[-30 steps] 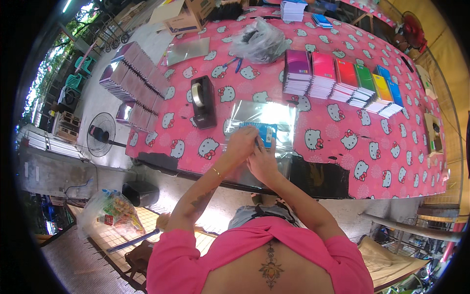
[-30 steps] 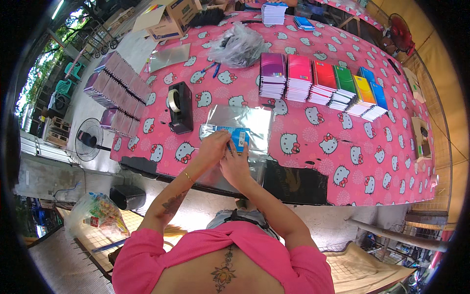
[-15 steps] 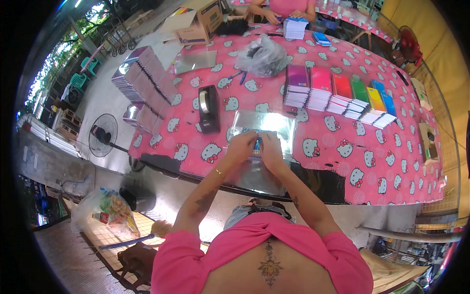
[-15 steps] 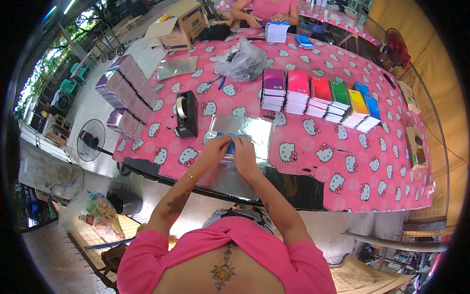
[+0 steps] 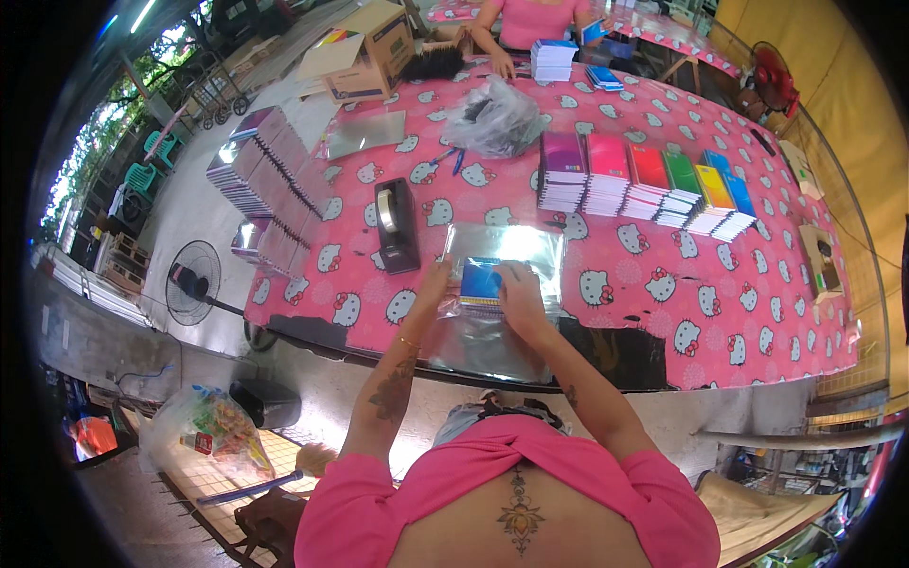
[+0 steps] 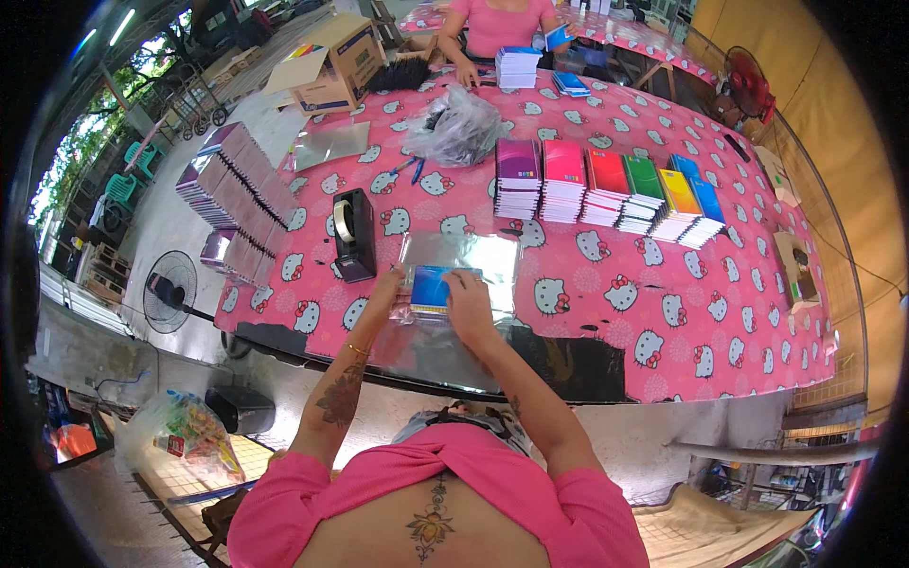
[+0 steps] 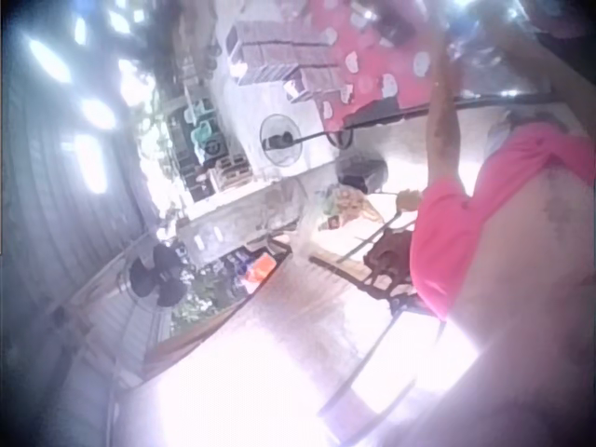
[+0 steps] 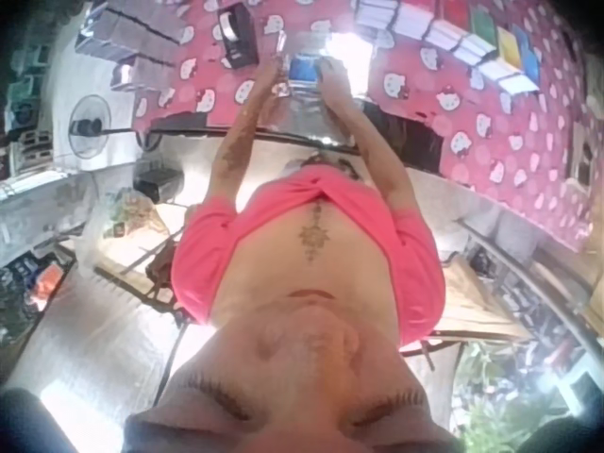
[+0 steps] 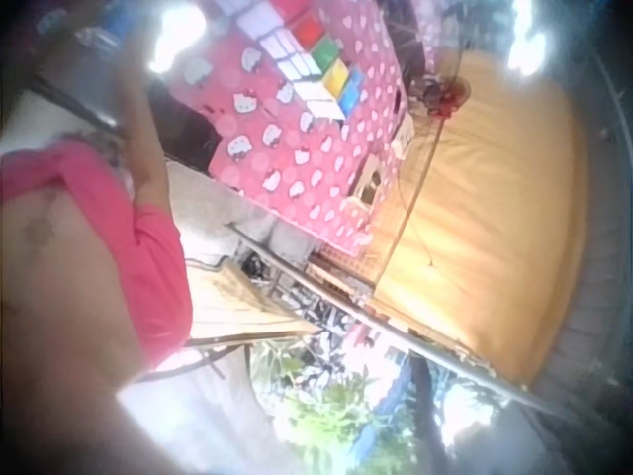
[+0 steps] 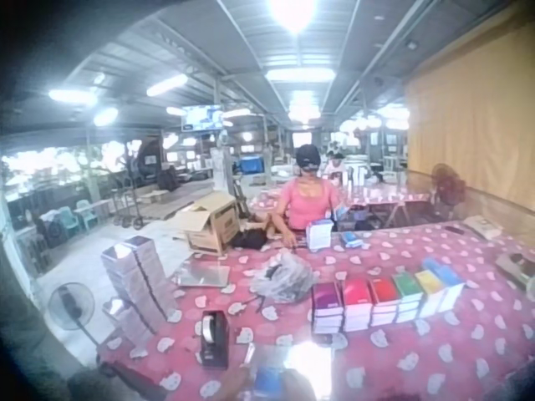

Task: The person places notebooks into plastic sleeves one by one, seals each sleeve with tape from a dispenser, and places the finished items into stacks.

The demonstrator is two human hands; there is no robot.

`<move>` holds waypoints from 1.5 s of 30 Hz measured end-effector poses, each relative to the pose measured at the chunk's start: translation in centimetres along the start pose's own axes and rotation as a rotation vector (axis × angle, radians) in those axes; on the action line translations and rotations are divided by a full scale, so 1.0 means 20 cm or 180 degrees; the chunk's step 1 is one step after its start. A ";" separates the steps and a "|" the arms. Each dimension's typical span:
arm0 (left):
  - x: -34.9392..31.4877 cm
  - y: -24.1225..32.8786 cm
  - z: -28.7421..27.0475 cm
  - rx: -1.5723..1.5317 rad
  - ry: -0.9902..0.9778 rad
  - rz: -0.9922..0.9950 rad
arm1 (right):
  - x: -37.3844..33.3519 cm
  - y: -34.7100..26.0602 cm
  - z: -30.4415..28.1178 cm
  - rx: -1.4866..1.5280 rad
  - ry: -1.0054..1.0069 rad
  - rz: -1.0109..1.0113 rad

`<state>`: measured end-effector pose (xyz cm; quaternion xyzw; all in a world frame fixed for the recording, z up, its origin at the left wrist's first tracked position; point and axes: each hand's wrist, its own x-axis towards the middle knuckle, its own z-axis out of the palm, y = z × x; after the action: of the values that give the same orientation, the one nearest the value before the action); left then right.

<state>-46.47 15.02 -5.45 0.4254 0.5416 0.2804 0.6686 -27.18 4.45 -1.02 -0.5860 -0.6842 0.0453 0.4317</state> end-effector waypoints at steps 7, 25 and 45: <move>-0.13 0.09 0.07 -0.0097 0.0076 -0.0237 | 0.00 0.03 0.00 0.0132 -0.0102 0.0074; -0.22 0.12 0.37 0.3990 0.0560 0.3604 | -0.18 -0.14 -0.11 -0.0166 -0.0611 0.0193; -0.27 0.11 0.35 0.3843 -0.0119 0.3279 | -0.03 0.09 -0.15 0.0472 -0.1195 0.0869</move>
<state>-40.95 9.81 -0.50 0.9161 0.3237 0.2051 0.1175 -23.97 3.15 -0.52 -0.6211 -0.6617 0.2614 0.3287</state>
